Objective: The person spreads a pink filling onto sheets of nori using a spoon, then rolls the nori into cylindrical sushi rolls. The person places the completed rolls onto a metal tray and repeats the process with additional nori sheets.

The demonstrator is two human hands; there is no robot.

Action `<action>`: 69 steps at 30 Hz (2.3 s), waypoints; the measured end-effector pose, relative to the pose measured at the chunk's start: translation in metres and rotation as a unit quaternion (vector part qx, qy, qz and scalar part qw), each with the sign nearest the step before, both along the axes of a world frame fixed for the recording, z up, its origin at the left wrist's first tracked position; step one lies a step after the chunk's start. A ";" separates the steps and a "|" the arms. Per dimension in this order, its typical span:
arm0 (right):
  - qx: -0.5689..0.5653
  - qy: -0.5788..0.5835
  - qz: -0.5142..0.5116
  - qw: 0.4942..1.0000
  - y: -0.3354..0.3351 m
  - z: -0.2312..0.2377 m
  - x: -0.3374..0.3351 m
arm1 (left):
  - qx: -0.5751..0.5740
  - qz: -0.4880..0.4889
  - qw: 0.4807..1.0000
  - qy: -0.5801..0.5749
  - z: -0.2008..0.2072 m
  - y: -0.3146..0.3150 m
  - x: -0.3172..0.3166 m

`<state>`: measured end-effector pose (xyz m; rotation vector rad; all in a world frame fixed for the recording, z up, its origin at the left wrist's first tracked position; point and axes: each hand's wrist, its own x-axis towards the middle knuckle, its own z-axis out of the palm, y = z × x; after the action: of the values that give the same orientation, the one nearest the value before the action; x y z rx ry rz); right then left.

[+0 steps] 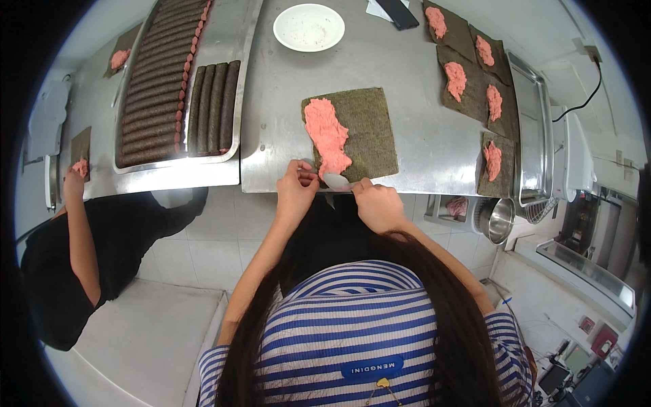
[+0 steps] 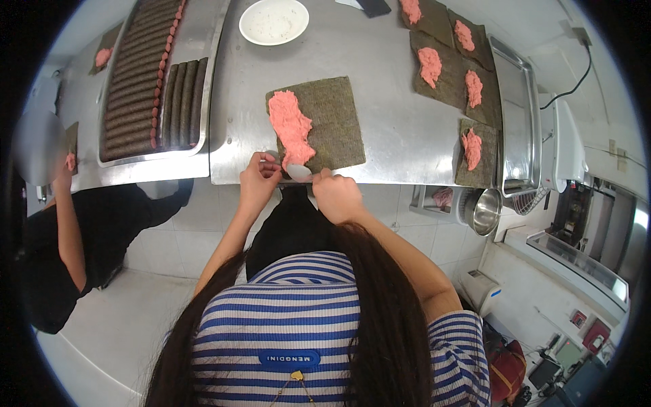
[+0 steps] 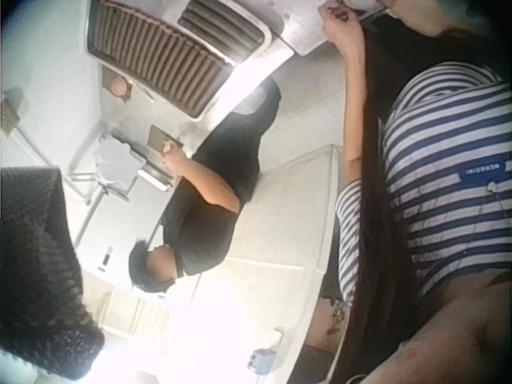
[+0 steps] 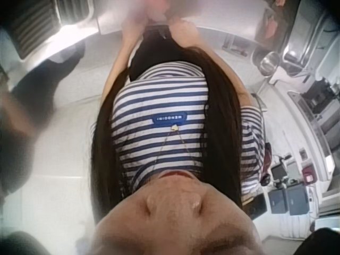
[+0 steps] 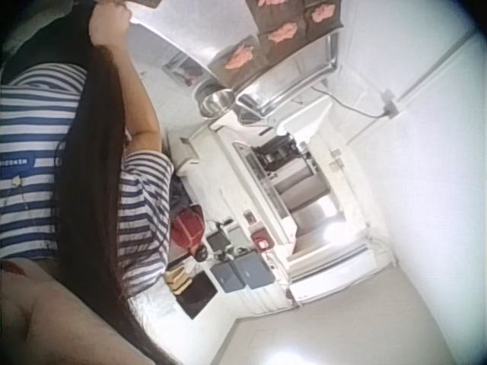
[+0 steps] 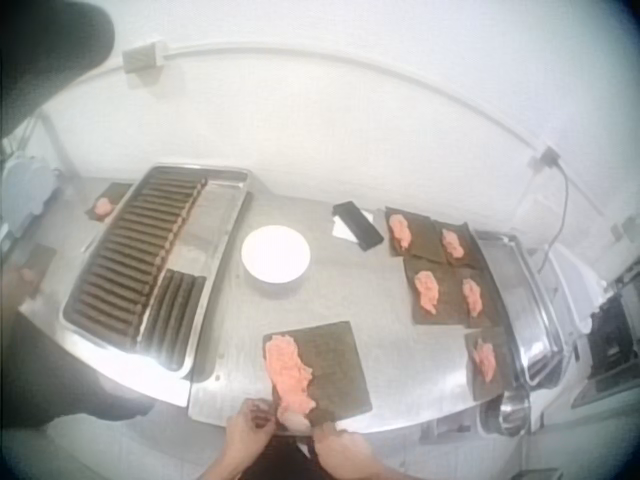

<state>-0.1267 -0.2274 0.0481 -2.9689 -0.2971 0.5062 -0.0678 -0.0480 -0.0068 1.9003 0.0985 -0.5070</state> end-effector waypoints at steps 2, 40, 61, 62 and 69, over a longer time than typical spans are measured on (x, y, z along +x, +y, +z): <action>0.015 0.012 0.006 1.000 -0.006 0.016 0.006 | 0.002 0.000 1.000 -0.002 0.000 0.000 0.000; -0.015 -0.050 0.182 0.982 -0.012 0.017 0.084 | 0.004 -0.001 1.000 -0.020 -0.003 -0.005 -0.005; -0.011 -0.179 0.212 0.961 -0.029 0.008 0.065 | 0.002 -0.006 1.000 -0.031 -0.003 -0.005 -0.005; -0.013 -0.188 0.197 0.962 -0.028 0.003 0.070 | -0.002 -0.005 0.999 -0.032 -0.003 -0.005 -0.005; -0.004 -0.111 0.077 0.991 -0.032 0.012 0.065 | -0.002 0.001 1.000 -0.030 -0.003 -0.004 -0.007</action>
<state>-0.0613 -0.2590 0.0599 -3.0272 -0.5499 0.1909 -0.0749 -0.0520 -0.0097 1.9092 0.0587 -0.4481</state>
